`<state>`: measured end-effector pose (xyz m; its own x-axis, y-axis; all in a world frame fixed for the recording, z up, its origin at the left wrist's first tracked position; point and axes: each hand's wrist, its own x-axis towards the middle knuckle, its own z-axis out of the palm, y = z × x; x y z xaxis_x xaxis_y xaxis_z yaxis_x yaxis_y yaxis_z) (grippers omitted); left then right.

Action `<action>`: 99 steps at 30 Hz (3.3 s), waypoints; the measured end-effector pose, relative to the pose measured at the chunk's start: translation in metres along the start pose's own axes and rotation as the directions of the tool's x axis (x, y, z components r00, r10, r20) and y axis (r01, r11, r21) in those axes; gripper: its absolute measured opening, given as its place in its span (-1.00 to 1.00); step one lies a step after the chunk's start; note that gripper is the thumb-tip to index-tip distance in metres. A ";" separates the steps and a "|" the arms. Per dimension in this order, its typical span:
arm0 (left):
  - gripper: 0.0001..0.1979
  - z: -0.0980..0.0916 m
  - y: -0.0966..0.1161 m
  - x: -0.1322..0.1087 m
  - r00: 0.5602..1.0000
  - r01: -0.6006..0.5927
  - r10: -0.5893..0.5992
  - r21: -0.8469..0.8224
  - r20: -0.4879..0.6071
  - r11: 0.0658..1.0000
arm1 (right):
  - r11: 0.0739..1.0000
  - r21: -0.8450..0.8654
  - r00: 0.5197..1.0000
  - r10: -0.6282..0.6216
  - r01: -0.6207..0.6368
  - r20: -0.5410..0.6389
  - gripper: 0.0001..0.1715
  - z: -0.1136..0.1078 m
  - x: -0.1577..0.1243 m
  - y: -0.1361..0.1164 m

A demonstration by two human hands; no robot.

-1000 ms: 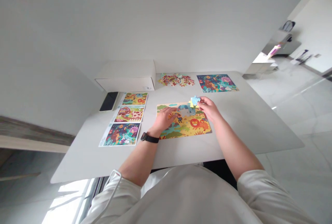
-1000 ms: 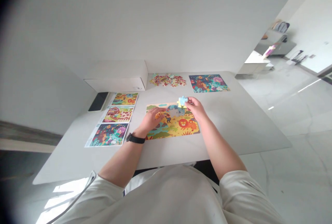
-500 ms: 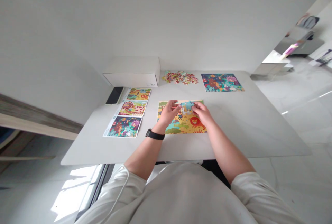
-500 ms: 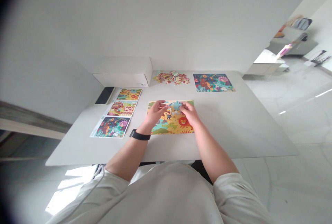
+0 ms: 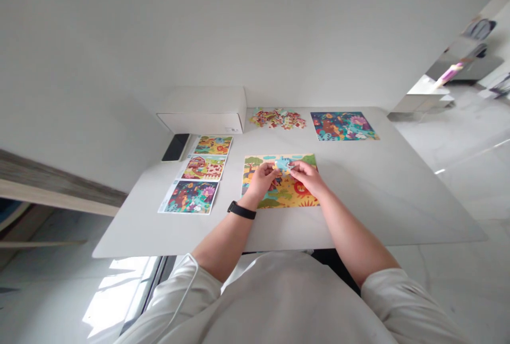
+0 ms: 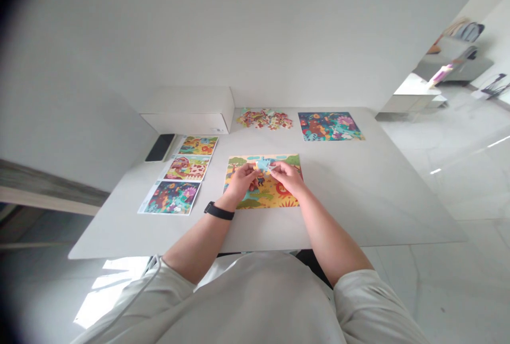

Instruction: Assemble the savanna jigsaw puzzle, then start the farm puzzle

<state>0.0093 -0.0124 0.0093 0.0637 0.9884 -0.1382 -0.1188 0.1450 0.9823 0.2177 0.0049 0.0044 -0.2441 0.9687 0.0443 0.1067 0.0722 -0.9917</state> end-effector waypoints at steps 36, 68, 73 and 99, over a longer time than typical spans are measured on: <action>-0.74 -0.014 0.000 0.005 0.953 -0.172 0.249 0.372 -0.171 0.912 | 0.713 -0.593 0.880 -0.475 0.374 -0.016 -0.55 -0.017 -0.001 0.008; -0.60 -0.013 -0.006 -0.010 0.908 -0.362 0.331 0.879 0.257 0.312 | 0.568 -0.785 0.960 -0.253 0.248 0.120 -0.61 -0.012 0.002 0.016; -0.61 -0.013 -0.006 -0.010 0.907 -0.366 0.332 0.873 0.258 0.322 | 0.561 -0.786 0.956 -0.265 0.261 0.128 -0.61 -0.013 0.002 0.016; -0.45 -0.010 -0.008 -0.012 0.879 -0.471 0.209 0.847 0.428 0.247 | 0.519 -0.815 0.956 -0.259 0.257 0.137 -0.63 -0.006 -0.003 0.010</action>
<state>-0.0004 -0.0251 0.0018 0.4549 0.8798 0.1383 0.7798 -0.4685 0.4152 0.2253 0.0040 -0.0054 -0.3930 0.8750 0.2827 0.7779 0.4803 -0.4051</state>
